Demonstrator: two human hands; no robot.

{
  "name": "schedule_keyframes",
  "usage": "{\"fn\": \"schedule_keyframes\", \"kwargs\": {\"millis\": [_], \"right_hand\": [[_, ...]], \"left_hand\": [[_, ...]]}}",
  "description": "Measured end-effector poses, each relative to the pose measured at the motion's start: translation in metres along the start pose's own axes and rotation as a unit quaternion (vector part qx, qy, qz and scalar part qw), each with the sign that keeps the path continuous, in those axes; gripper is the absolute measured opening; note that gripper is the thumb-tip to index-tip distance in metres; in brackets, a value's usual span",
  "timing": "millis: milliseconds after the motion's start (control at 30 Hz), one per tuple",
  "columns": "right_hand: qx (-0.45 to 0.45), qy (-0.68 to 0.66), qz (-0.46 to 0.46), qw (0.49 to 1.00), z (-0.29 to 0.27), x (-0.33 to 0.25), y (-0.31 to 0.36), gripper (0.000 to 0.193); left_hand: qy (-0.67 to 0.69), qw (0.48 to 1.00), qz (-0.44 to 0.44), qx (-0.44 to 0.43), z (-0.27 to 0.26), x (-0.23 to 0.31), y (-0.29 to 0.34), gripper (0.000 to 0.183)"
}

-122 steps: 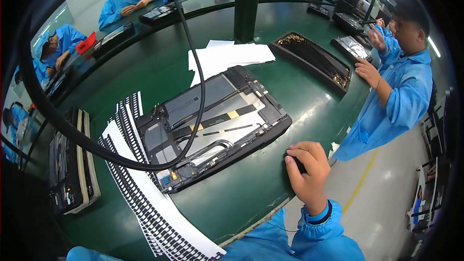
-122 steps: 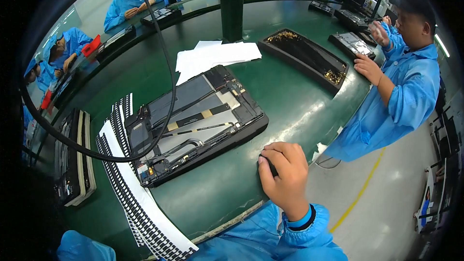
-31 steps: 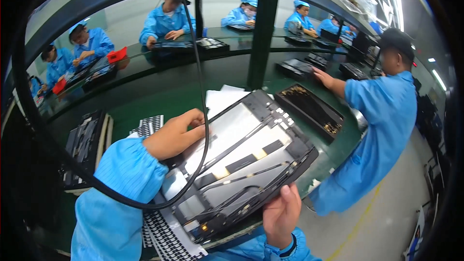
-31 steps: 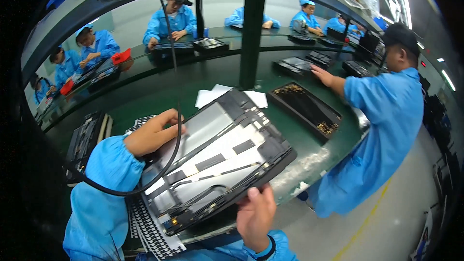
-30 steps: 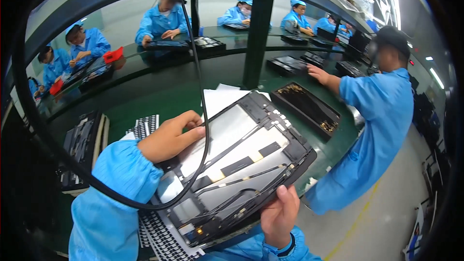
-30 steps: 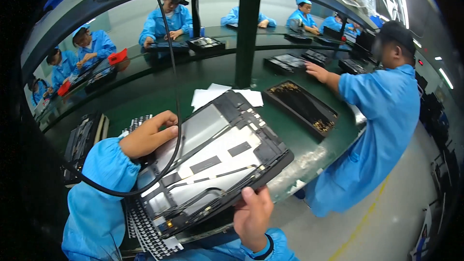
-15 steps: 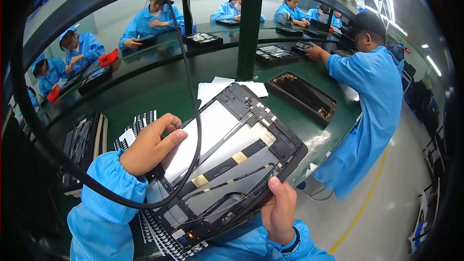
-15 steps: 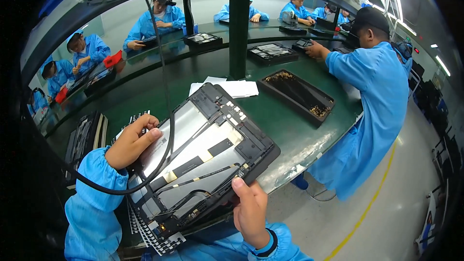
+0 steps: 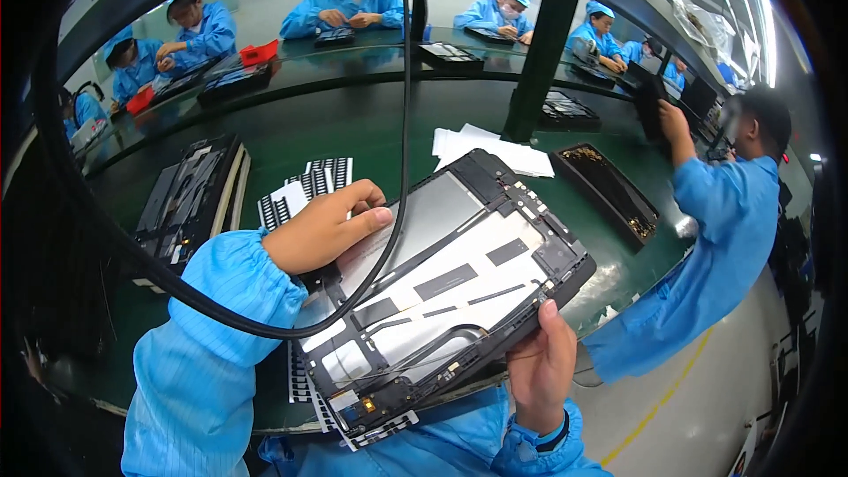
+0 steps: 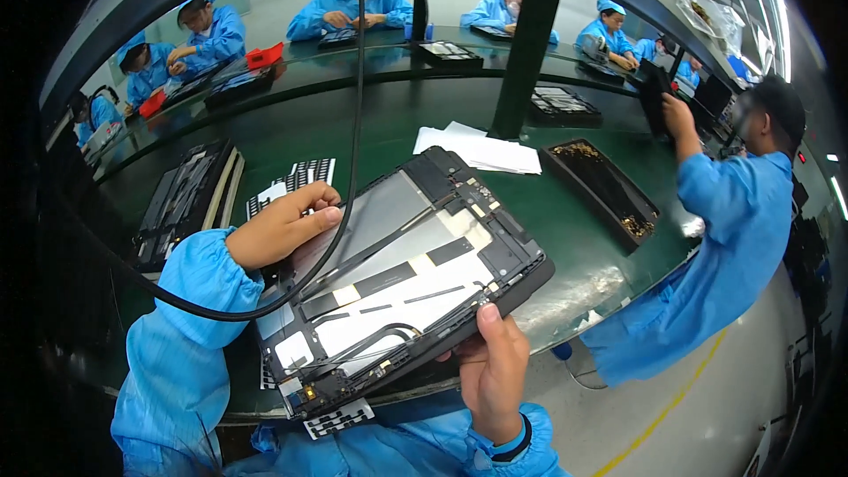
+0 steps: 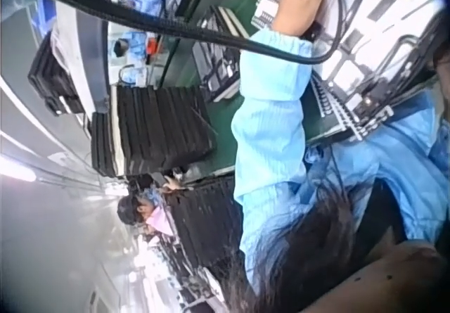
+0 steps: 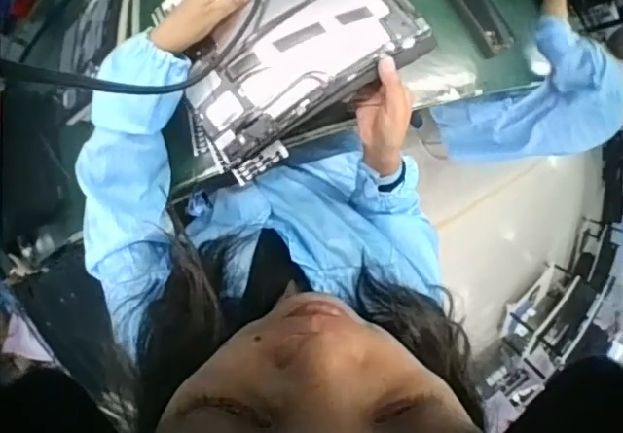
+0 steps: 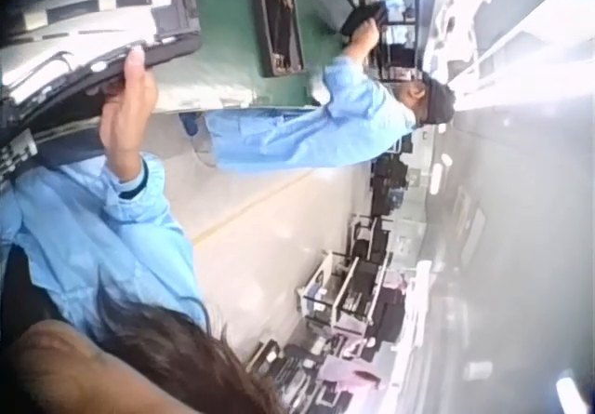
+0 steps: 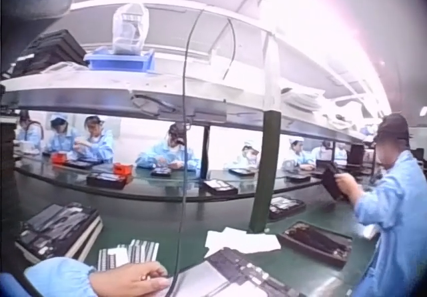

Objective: The person assembles tablet housings by hand, connecting internal components such as ribbon cables and screen modules with adhesive tape.

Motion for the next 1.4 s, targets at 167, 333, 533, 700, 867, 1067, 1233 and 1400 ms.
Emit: {"fn": "schedule_keyframes", "kwargs": {"millis": [167,333,533,700,867,1067,1233,1400], "right_hand": [[0.045,0.021,-0.047,0.998,0.009,-0.001,-0.004,0.037],[0.028,0.042,-0.006,0.999,0.019,0.003,-0.004,0.041],[-0.054,-0.011,0.004,0.998,0.050,0.002,0.018,0.060],[-0.091,-0.018,0.024,0.995,0.059,0.008,0.024,0.070],[-0.066,-0.023,0.015,0.997,0.057,0.012,0.027,0.068],[-0.065,-0.010,0.009,0.998,0.059,0.020,0.030,0.065],[-0.066,-0.015,-0.007,0.998,0.058,0.019,0.035,0.068],[-0.043,-0.001,-0.047,0.998,0.074,0.010,0.038,0.051]], "left_hand": [[0.018,1.000,-0.018,0.013,0.001,-0.005,0.013,0.028],[0.167,0.983,-0.074,-0.010,0.002,-0.028,0.012,0.023],[0.226,0.971,-0.072,-0.042,0.006,-0.029,0.016,0.020],[0.237,0.967,-0.087,-0.038,0.008,-0.031,0.020,0.021],[0.244,0.967,-0.069,-0.040,0.014,-0.033,0.016,0.021],[0.194,0.969,-0.149,-0.042,0.005,-0.034,0.026,0.020],[0.190,0.968,-0.160,-0.049,0.013,-0.041,0.025,0.022],[0.169,0.973,-0.153,-0.046,0.011,-0.042,0.026,0.023]]}}
Point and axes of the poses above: each hand's wrist, its own y-axis away from the middle knuckle, its own z-axis out of the palm, x = y × z, the point moved 6 cm from there along -y, towards the middle knuckle, and after that the axes turned 6 degrees about -z, right-handed, at the moved point
